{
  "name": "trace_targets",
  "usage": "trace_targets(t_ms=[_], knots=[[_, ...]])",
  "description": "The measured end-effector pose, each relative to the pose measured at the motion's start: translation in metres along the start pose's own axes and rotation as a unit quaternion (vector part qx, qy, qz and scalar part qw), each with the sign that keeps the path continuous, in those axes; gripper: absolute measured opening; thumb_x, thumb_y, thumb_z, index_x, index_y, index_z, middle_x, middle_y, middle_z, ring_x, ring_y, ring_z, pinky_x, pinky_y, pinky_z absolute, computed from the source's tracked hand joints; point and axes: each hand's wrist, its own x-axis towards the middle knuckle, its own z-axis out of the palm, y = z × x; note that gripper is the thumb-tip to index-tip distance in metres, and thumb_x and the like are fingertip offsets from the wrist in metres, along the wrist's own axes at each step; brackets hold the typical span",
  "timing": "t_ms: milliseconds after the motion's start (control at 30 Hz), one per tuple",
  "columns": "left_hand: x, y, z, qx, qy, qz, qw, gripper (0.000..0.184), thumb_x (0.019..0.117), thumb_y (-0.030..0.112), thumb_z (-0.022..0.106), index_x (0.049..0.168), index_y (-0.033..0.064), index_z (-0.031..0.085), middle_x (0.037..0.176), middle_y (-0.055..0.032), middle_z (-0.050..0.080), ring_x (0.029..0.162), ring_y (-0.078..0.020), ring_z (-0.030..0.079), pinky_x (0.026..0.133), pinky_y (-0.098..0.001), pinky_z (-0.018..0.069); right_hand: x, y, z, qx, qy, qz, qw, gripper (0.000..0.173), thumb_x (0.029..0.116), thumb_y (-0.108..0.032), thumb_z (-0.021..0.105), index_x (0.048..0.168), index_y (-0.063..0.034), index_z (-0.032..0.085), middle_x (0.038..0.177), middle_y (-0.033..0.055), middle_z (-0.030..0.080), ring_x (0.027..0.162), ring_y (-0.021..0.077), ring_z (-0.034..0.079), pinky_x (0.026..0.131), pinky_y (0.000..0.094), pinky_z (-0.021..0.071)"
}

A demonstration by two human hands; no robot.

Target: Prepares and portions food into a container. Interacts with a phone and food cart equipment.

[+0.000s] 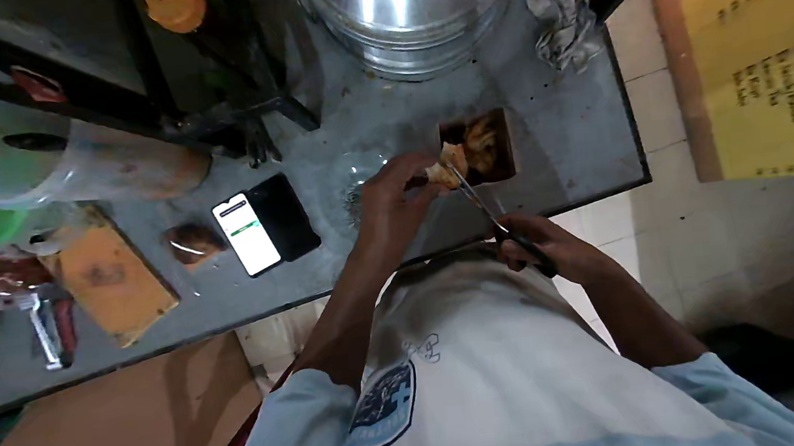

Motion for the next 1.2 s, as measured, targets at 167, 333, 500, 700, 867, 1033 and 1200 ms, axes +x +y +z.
trace_targets(t_ms=[167,333,500,700,867,1033,1200], knots=[[0.003,0.008,0.008,0.066,-0.024,0.036,0.997,0.027,0.0944,0.013,0.073,0.119,0.0036,0.069,0.117,-0.0107,0.069,0.104,-0.0171,0.069,0.094,-0.0363,0.0591,-0.001,0.004,0.004,0.032,0.027,0.005,0.999,0.050,0.0948,-0.050,0.069,0.123,-0.0099,0.063,0.089,0.0010,0.067,0.075,0.0101,0.065,0.069,0.0242,0.0571],[0.011,0.016,0.014,0.148,-0.043,0.068,0.986,0.026,0.0976,0.016,0.070,0.121,0.0052,0.069,0.117,-0.0109,0.070,0.105,-0.0208,0.070,0.094,-0.0394,0.0581,-0.002,0.009,0.009,0.039,0.059,-0.016,0.997,0.036,0.0983,-0.036,0.068,0.120,-0.0082,0.063,0.085,0.0025,0.066,0.069,0.0113,0.064,0.064,0.0252,0.0569],[0.022,0.017,0.018,0.152,-0.059,0.060,0.985,0.027,0.0973,0.019,0.071,0.121,0.0069,0.068,0.115,-0.0095,0.069,0.101,-0.0187,0.069,0.092,-0.0379,0.0581,-0.004,0.011,0.014,0.010,0.119,-0.032,0.992,0.024,0.0985,-0.022,0.068,0.115,-0.0054,0.066,0.075,0.0041,0.065,0.057,0.0120,0.061,0.051,0.0260,0.0547],[0.026,0.017,0.018,0.111,-0.002,0.061,0.992,0.028,0.0960,0.014,0.072,0.121,0.0030,0.068,0.117,-0.0125,0.068,0.104,-0.0200,0.069,0.093,-0.0371,0.0587,-0.016,0.008,-0.002,-0.032,0.173,-0.035,0.984,0.028,0.0945,-0.027,0.073,0.115,-0.0086,0.068,0.077,0.0038,0.066,0.060,0.0138,0.063,0.055,0.0292,0.0575],[0.025,0.017,0.016,0.143,-0.014,0.047,0.989,0.044,0.1006,0.018,0.066,0.143,0.0075,0.057,0.141,-0.0118,0.060,0.129,-0.0212,0.060,0.109,-0.0397,0.0504,-0.024,0.002,-0.025,-0.125,0.293,-0.003,0.948,0.043,0.0955,-0.029,0.073,0.133,-0.0152,0.058,0.083,0.0056,0.070,0.065,0.0186,0.069,0.060,0.0361,0.0625],[0.002,0.016,0.011,0.137,0.028,-0.004,0.990,0.043,0.1007,0.023,0.066,0.140,0.0081,0.059,0.139,-0.0115,0.062,0.130,-0.0196,0.058,0.110,-0.0391,0.0496,-0.016,-0.007,-0.052,-0.344,0.365,0.070,0.862,0.036,0.0989,-0.026,0.070,0.131,-0.0129,0.059,0.092,0.0103,0.073,0.072,0.0257,0.072,0.068,0.0518,0.0613],[-0.063,0.007,0.011,0.118,0.041,-0.081,0.989,0.038,0.1001,0.020,0.067,0.136,0.0090,0.063,0.136,-0.0090,0.063,0.124,-0.0180,0.061,0.106,-0.0389,0.0523,0.016,-0.007,-0.076,-0.503,0.347,0.052,0.790,0.035,0.0995,-0.030,0.064,0.129,-0.0116,0.067,0.108,0.0230,0.073,0.097,0.0425,0.070,0.085,0.0665,0.0525]])
